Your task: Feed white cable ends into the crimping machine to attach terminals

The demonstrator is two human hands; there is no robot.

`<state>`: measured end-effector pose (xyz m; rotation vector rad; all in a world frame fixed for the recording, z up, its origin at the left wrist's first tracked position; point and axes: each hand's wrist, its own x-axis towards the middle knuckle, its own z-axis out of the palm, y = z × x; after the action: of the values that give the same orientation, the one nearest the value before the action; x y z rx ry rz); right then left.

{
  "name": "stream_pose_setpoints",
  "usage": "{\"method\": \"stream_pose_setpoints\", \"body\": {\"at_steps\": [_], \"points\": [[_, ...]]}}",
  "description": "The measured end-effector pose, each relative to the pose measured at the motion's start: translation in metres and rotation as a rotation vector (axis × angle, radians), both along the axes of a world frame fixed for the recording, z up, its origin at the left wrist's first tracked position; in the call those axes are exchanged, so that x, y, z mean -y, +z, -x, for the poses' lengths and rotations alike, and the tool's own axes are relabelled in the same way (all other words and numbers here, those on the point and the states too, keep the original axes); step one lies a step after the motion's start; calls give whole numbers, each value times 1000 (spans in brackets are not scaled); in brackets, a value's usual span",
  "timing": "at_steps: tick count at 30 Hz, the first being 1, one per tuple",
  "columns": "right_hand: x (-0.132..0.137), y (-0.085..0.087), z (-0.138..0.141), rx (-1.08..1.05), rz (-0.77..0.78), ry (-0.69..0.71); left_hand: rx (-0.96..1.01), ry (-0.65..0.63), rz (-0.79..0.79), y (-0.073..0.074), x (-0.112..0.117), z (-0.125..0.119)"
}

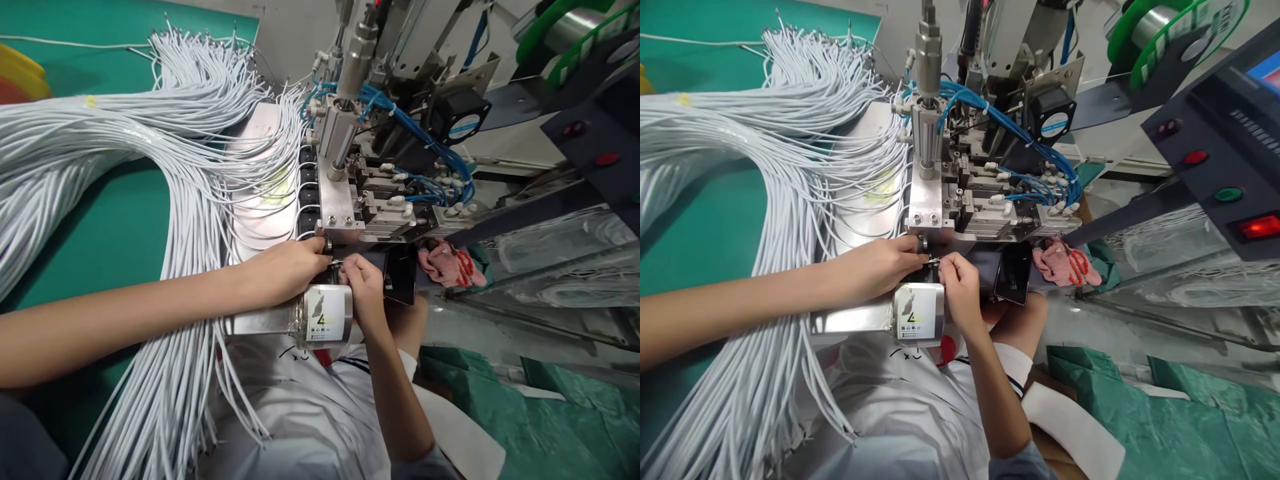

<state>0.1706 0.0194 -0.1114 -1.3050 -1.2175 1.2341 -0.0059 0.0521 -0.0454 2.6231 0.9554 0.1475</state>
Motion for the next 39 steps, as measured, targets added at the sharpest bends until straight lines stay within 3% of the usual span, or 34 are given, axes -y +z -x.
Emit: {"method": "stream_pose_setpoints", "body": {"at_steps": [4,9,17,27,29,31,34,36,37,39], "points": [[-1,2,2,-98,58,35,-57,-45,-75,7,2,1],[-3,2,0,-152,116,63,-144,-69,-192,4,1,1],[-5,1,0,110,-51,27,-221,-108,-261,1,-1,-1],[-13,-7,6,59,21,-29,-307,57,-146,31,8,5],[-11,-2,5,94,2,-87,-274,77,-165,28,9,7],[1,7,5,147,-82,-245,-254,108,-193,24,8,9],[38,22,15,211,-314,-552,-251,200,-252,20,3,10],[66,27,27,254,-385,-633,-253,259,-269,19,-1,10],[79,27,34,279,-349,-553,-253,264,-268,19,-2,10],[97,24,52,275,-170,-126,-253,256,-265,20,-5,11]]}}
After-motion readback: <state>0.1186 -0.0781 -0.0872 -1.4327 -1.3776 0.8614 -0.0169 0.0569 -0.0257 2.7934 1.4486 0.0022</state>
